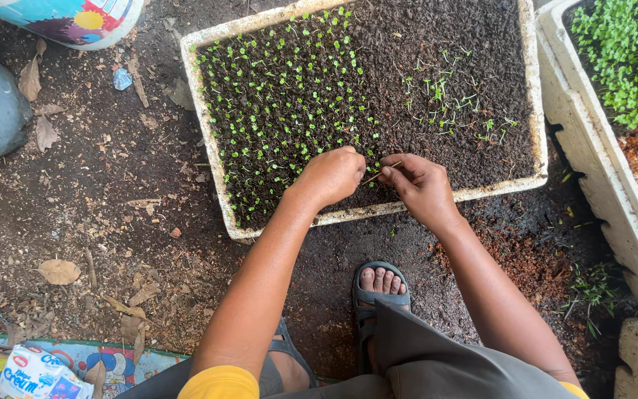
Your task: The person uses a thin wooden stick to separate and thin out small green seedlings growing in dark soil inside a white foam tray.
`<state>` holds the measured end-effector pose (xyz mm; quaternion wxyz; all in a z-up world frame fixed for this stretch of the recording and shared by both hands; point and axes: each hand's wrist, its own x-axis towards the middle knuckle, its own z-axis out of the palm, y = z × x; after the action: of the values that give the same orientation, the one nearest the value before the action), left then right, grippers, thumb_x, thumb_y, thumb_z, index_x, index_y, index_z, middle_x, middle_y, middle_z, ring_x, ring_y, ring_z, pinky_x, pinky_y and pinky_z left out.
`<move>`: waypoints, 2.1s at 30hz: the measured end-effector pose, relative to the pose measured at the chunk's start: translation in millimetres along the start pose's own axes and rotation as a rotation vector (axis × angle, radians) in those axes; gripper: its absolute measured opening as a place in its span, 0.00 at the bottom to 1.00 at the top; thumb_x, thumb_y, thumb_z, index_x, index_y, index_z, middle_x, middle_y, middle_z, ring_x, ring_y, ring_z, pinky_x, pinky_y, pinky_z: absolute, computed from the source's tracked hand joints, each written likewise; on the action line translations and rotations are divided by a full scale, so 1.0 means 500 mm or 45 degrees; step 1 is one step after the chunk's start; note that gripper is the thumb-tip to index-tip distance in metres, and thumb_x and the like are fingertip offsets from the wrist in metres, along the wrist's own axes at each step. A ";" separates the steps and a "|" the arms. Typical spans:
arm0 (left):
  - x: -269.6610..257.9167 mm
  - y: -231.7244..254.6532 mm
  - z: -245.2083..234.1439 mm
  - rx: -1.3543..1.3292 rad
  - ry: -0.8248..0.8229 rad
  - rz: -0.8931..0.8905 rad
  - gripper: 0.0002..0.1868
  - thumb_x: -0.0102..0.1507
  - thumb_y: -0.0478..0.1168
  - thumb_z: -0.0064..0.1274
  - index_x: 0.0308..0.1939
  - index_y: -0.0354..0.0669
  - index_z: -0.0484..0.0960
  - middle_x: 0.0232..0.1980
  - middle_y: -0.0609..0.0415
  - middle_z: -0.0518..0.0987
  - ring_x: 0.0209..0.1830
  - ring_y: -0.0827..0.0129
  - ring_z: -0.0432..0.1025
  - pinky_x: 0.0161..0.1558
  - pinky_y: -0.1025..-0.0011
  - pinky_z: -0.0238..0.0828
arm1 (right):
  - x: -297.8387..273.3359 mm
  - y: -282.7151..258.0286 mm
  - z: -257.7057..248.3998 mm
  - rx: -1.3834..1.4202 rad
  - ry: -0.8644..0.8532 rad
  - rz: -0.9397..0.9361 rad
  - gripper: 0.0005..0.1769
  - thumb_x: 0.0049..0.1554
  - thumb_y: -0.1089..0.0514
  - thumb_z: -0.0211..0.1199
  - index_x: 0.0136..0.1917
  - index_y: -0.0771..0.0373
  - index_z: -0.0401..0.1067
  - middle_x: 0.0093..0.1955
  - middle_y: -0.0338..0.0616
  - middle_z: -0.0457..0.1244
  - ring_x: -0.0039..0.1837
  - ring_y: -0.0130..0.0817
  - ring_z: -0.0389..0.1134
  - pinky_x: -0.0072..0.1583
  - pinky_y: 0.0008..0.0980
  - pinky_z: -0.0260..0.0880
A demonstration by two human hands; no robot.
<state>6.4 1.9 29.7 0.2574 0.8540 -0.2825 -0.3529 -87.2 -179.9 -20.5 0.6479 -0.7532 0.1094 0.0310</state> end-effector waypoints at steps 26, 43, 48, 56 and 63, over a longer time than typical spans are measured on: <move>-0.023 0.004 -0.019 -0.203 0.445 -0.006 0.07 0.61 0.29 0.54 0.43 0.39 0.78 0.42 0.47 0.76 0.46 0.54 0.77 0.47 0.58 0.74 | -0.087 -0.242 -0.159 -0.370 -0.485 0.469 0.08 0.51 0.64 0.70 0.43 0.72 0.82 0.41 0.69 0.75 0.44 0.60 0.79 0.58 0.51 0.76; 0.240 0.007 0.021 0.006 0.636 -0.069 0.11 0.67 0.32 0.50 0.52 0.37 0.81 0.45 0.49 0.77 0.44 0.61 0.78 0.43 0.64 0.78 | -0.087 -0.026 -0.223 0.262 0.289 0.089 0.08 0.61 0.64 0.63 0.50 0.72 0.78 0.47 0.56 0.65 0.50 0.42 0.70 0.57 0.46 0.74; 0.253 0.018 0.046 0.032 0.616 -0.011 0.12 0.66 0.31 0.52 0.53 0.34 0.81 0.45 0.47 0.76 0.44 0.61 0.77 0.44 0.64 0.79 | -0.021 -0.085 -0.196 0.294 0.472 0.183 0.09 0.67 0.62 0.59 0.57 0.70 0.75 0.47 0.57 0.65 0.50 0.45 0.70 0.62 0.50 0.73; 0.266 0.000 0.061 0.019 0.652 -0.007 0.14 0.64 0.34 0.56 0.54 0.35 0.80 0.46 0.49 0.73 0.45 0.57 0.78 0.44 0.60 0.80 | 0.154 -0.051 -0.185 0.570 0.520 0.071 0.13 0.66 0.58 0.62 0.60 0.69 0.74 0.56 0.49 0.64 0.52 0.26 0.67 0.54 0.26 0.79; 0.274 0.001 0.063 0.027 0.686 0.002 0.16 0.63 0.38 0.59 0.54 0.36 0.80 0.48 0.48 0.73 0.46 0.54 0.78 0.46 0.57 0.80 | 0.199 -0.015 -0.162 0.696 0.491 0.043 0.11 0.63 0.65 0.63 0.58 0.73 0.72 0.51 0.58 0.68 0.52 0.43 0.76 0.57 0.40 0.84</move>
<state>63.7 -97.0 -52.0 0.3145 0.9196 -0.2084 -0.1098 3.5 -270.9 -18.8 0.7927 -0.5417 0.2467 -0.1316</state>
